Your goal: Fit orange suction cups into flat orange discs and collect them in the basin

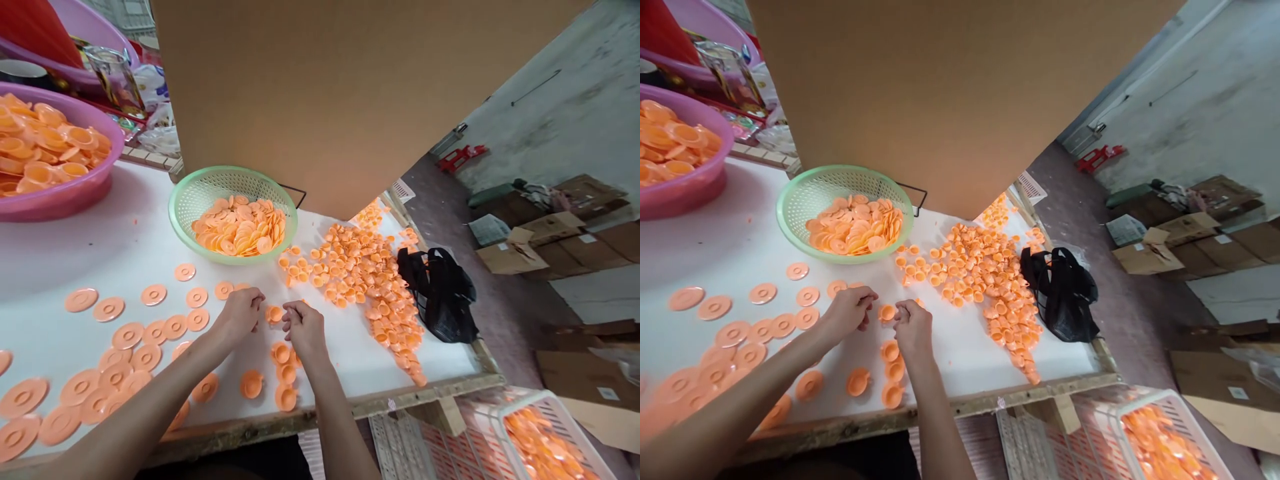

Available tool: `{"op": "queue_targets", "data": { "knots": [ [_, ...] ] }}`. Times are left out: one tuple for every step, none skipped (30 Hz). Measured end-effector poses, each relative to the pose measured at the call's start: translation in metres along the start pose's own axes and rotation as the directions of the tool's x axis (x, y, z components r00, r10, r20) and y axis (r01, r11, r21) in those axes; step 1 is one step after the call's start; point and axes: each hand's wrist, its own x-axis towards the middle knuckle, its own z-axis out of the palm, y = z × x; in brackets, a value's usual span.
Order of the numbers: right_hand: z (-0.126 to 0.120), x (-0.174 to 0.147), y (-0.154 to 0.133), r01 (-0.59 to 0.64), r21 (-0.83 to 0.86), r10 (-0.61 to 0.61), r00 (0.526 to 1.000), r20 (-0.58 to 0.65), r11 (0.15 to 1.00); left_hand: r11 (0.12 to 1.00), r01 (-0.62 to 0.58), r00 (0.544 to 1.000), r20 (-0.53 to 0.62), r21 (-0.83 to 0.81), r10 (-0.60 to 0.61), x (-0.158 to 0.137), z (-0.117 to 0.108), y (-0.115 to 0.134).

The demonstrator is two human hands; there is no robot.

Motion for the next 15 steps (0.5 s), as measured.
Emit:
{"op": "queue_targets", "data": {
  "knots": [
    [0.000, 0.001, 0.000, 0.018, -0.023, -0.018, 1.000, 0.002, 1.000, 1.000, -0.025, 1.000, -0.002, 0.011, 0.025, 0.001, 0.001, 0.000],
    [0.001, 0.002, 0.001, 0.043, -0.051, -0.043, 0.999, 0.010, 0.998, 0.998, -0.057, 0.998, -0.002, 0.028, 0.058, 0.002, 0.003, 0.001],
    [0.001, 0.001, 0.001, 0.074, -0.083, -0.072, 0.997, 0.022, 0.994, 0.995, -0.092, 0.996, 0.001, 0.050, 0.092, 0.001, 0.006, 0.002],
    [0.001, 0.000, 0.002, 0.106, -0.119, -0.102, 0.994, 0.042, 0.987, 0.990, -0.123, 0.992, 0.009, 0.074, 0.123, -0.001, 0.010, 0.003],
    [-0.001, -0.003, 0.003, 0.137, -0.158, -0.127, 0.989, 0.069, 0.978, 0.984, -0.147, 0.989, 0.024, 0.099, 0.146, -0.005, 0.014, 0.004],
    [-0.004, -0.006, 0.004, 0.165, -0.190, -0.148, 0.984, 0.099, 0.968, 0.979, -0.163, 0.986, 0.045, 0.123, 0.159, -0.010, 0.018, 0.005],
    [-0.009, -0.009, 0.005, 0.188, -0.216, -0.164, 0.979, 0.124, 0.958, 0.974, -0.176, 0.983, 0.073, 0.144, 0.167, -0.018, 0.021, 0.004],
    [-0.016, -0.012, 0.006, 0.205, -0.234, -0.177, 0.975, 0.133, 0.950, 0.969, -0.188, 0.980, 0.101, 0.157, 0.174, -0.027, 0.023, 0.003],
    [-0.023, -0.015, 0.008, 0.211, -0.243, -0.187, 0.975, 0.118, 0.947, 0.966, -0.201, 0.976, 0.118, 0.162, 0.183, -0.036, 0.023, 0.000],
    [-0.032, -0.015, 0.009, 0.207, -0.243, -0.194, 0.978, 0.076, 0.948, 0.963, -0.216, 0.973, 0.120, 0.161, 0.198, -0.045, 0.020, -0.004],
    [-0.039, -0.015, 0.011, 0.196, -0.241, -0.199, 0.980, 0.013, 0.951, 0.960, -0.224, 0.973, 0.089, 0.165, 0.212, -0.052, 0.015, -0.008],
    [-0.046, -0.013, 0.012, 0.187, -0.241, -0.205, 0.977, -0.053, 0.952, 0.957, -0.225, 0.974, 0.028, 0.185, 0.223, -0.057, 0.007, -0.014],
    [-0.052, -0.009, 0.014, 0.182, -0.246, -0.213, 0.971, -0.110, 0.952, 0.949, -0.217, 0.971, -0.047, 0.228, 0.233, -0.060, -0.002, -0.019],
    [-0.056, -0.005, 0.015, 0.181, -0.254, -0.224, 0.963, -0.150, 0.950, 0.935, -0.191, 0.963, -0.127, 0.299, 0.237, -0.060, -0.011, -0.024],
    [-0.057, -0.001, 0.016, 0.181, -0.264, -0.231, 0.957, -0.173, 0.947, 0.909, -0.167, 0.955, -0.169, 0.382, 0.246, -0.057, -0.018, -0.028]
  ]
}}
